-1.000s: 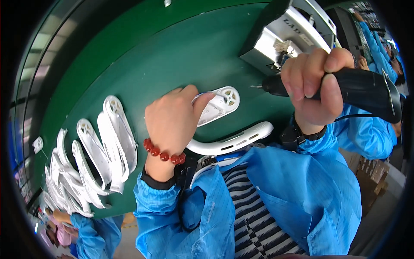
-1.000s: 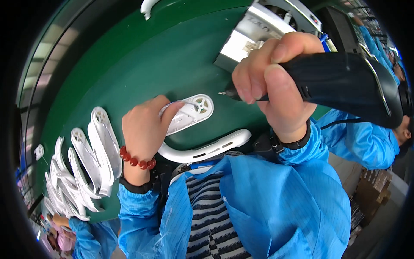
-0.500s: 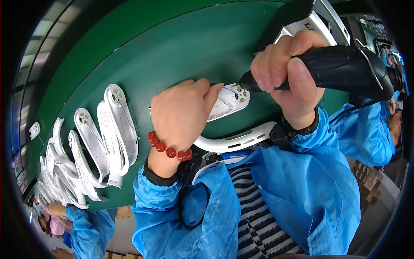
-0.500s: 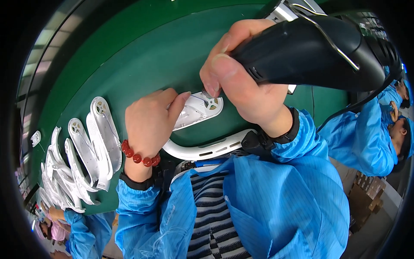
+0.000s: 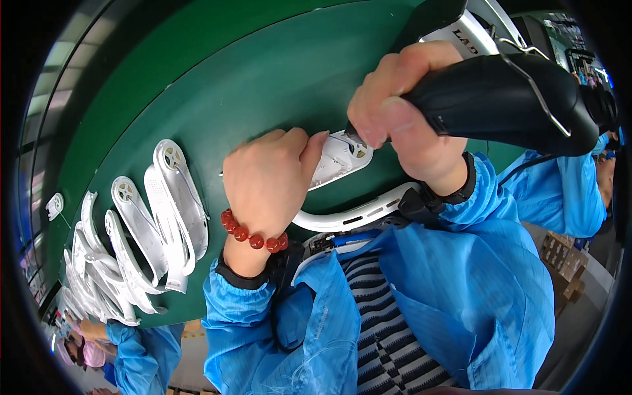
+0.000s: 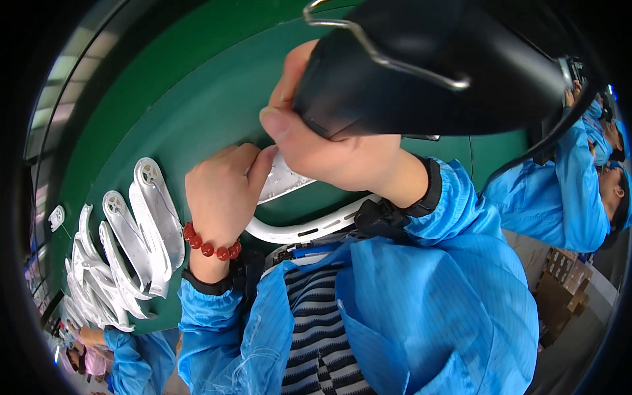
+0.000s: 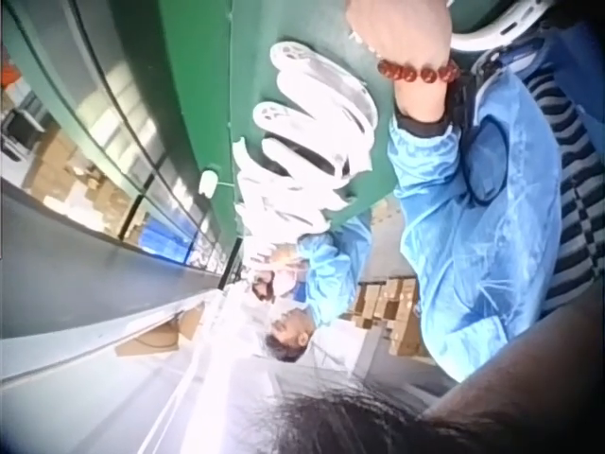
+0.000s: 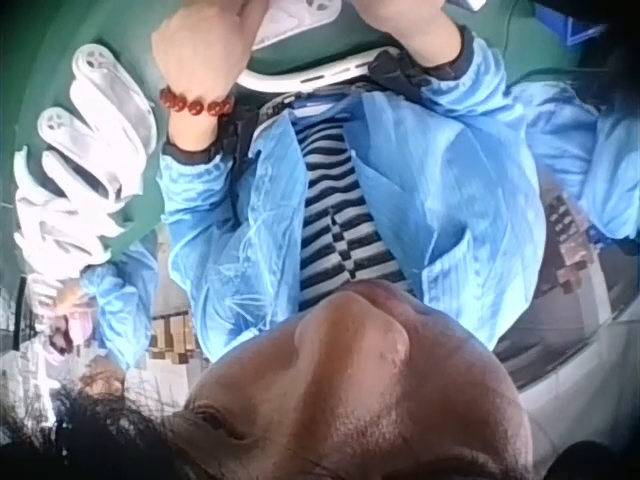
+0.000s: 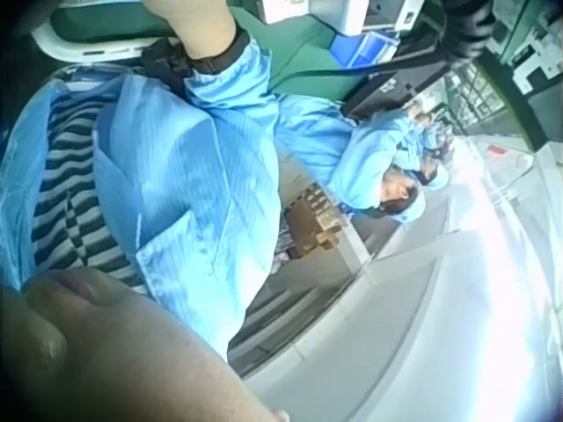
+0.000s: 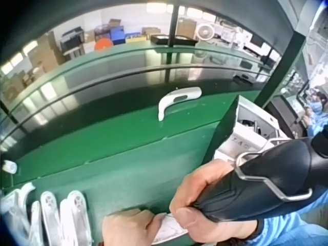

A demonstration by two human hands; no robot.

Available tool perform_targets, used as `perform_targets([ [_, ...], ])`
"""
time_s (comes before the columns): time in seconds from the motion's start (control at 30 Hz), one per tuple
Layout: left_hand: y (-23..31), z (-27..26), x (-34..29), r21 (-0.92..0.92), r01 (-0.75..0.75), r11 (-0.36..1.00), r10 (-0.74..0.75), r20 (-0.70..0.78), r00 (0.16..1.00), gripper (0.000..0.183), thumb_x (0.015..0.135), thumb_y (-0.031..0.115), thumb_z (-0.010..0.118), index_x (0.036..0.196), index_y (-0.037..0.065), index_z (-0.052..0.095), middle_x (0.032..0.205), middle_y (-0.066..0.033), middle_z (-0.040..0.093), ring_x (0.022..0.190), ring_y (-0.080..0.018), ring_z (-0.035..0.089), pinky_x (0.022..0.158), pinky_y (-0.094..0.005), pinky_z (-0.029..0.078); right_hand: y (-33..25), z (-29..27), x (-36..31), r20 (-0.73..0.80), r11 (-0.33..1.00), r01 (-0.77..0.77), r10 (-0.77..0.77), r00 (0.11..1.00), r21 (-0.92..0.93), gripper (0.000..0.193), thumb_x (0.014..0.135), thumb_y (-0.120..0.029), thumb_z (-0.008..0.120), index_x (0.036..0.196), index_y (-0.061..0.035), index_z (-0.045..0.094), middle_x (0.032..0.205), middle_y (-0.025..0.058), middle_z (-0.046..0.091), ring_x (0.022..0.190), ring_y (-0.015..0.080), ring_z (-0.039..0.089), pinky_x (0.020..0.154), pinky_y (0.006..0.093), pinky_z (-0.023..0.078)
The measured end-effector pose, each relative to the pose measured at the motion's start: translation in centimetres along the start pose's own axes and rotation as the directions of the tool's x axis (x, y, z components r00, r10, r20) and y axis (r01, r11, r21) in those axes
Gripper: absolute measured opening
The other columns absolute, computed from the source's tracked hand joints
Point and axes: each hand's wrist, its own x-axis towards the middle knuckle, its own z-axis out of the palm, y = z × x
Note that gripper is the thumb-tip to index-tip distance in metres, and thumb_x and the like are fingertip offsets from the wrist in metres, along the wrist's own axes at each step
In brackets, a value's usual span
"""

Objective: Assembling and securing white plastic housing parts and electronic components using an electric screwdriver.

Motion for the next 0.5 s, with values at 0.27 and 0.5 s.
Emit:
perform_targets([
  [0.27, 0.0, -0.2, -0.3, -0.013, 0.023, 1.0, -0.023, 0.004, 1.0, 0.033, 0.083, 0.029, 0.069, 0.061, 0.007, 0.058, 0.056, -0.0071, 0.053, 0.052, -0.0286, 0.055, 0.048, -0.0376, 0.042, -2.1, -1.5, -0.2, 0.031, 0.994, 0.011, -0.007, 1.0, -0.113, 0.017, 0.092, -0.007, 0.056, 0.102, -0.0019, 0.043, 0.067, 0.008, 0.053, 0.052, 0.0149, 0.051, 0.05, 0.0299, 0.045],
  [0.5, 0.3, -0.5, 0.0, -0.022, 0.069, 0.997, -0.067, 0.099, 0.993, 0.034, 0.088, 0.029, 0.066, 0.066, 0.004, 0.057, 0.061, -0.0114, 0.053, 0.054, -0.0326, 0.052, 0.05, -0.0393, 0.04, -6.4, -8.5, -1.2, -0.305, 0.977, 0.201, -0.17, 0.937, 0.075, 0.012, 0.096, -0.014, 0.046, 0.105, -0.0052, 0.045, 0.069, 0.0068, 0.049, 0.055, 0.0166, 0.048, 0.051, 0.0342, 0.044],
])
